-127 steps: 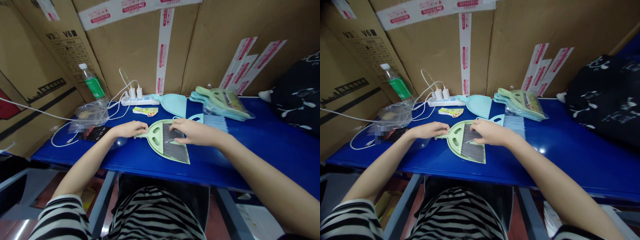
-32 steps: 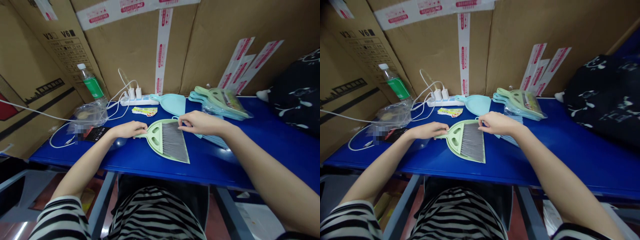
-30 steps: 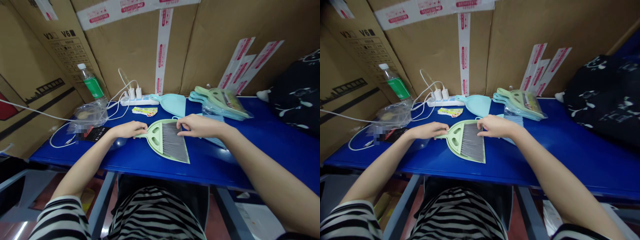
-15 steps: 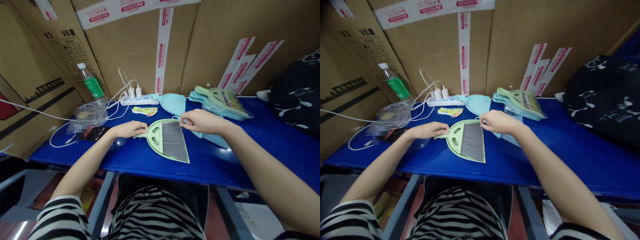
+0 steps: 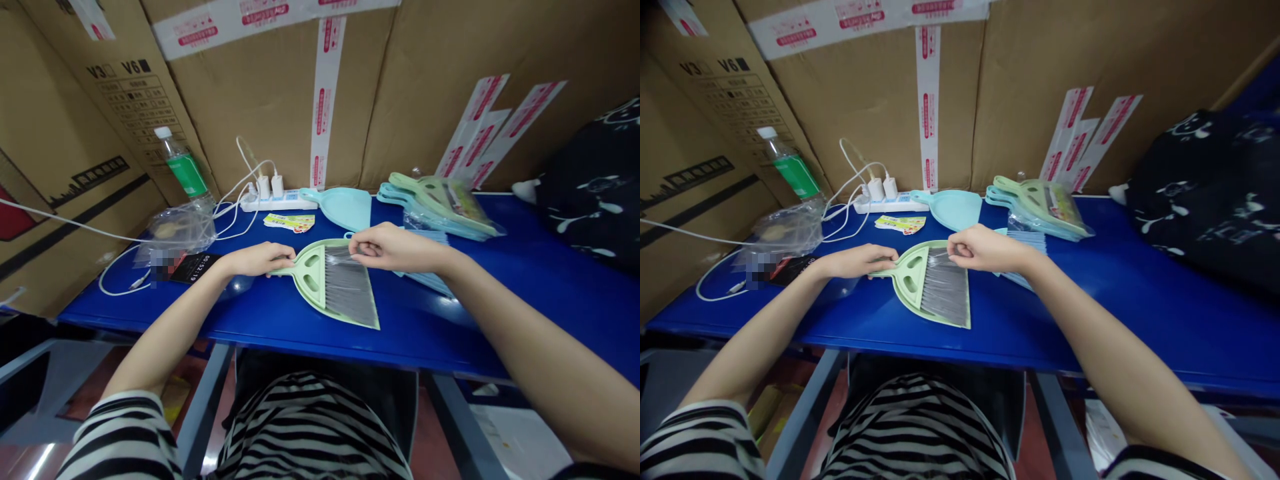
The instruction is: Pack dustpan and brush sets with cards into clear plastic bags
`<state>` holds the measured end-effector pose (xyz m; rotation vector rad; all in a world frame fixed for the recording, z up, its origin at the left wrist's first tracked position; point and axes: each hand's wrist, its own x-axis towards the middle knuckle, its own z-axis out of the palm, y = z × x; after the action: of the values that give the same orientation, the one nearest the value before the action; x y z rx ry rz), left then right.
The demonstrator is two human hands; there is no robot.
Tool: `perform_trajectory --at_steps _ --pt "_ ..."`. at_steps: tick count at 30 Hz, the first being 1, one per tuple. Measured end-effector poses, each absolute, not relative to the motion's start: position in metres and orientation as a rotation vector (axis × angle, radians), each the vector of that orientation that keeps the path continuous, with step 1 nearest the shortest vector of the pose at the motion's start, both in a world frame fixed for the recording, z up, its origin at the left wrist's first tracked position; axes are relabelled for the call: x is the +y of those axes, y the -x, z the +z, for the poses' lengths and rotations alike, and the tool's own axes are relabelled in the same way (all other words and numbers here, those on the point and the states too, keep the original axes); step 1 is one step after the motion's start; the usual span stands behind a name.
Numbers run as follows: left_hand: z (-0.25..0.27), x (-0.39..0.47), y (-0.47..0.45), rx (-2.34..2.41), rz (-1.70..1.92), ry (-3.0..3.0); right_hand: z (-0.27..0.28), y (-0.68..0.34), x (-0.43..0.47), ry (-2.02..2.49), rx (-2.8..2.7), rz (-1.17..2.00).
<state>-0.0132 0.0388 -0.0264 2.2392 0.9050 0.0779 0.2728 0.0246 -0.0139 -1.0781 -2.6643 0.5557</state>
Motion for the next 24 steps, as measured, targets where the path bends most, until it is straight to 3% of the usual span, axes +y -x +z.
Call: perform_trajectory --at_steps 15,24 --pt "-0.027 0.037 0.013 0.897 0.081 -2.26 -0.01 -0.29 0.036 1.278 -2.503 0.481" --pt "-0.028 0.038 0.013 0.892 0.085 -2.265 -0.021 -0.274 0.031 1.272 -2.734 0.632"
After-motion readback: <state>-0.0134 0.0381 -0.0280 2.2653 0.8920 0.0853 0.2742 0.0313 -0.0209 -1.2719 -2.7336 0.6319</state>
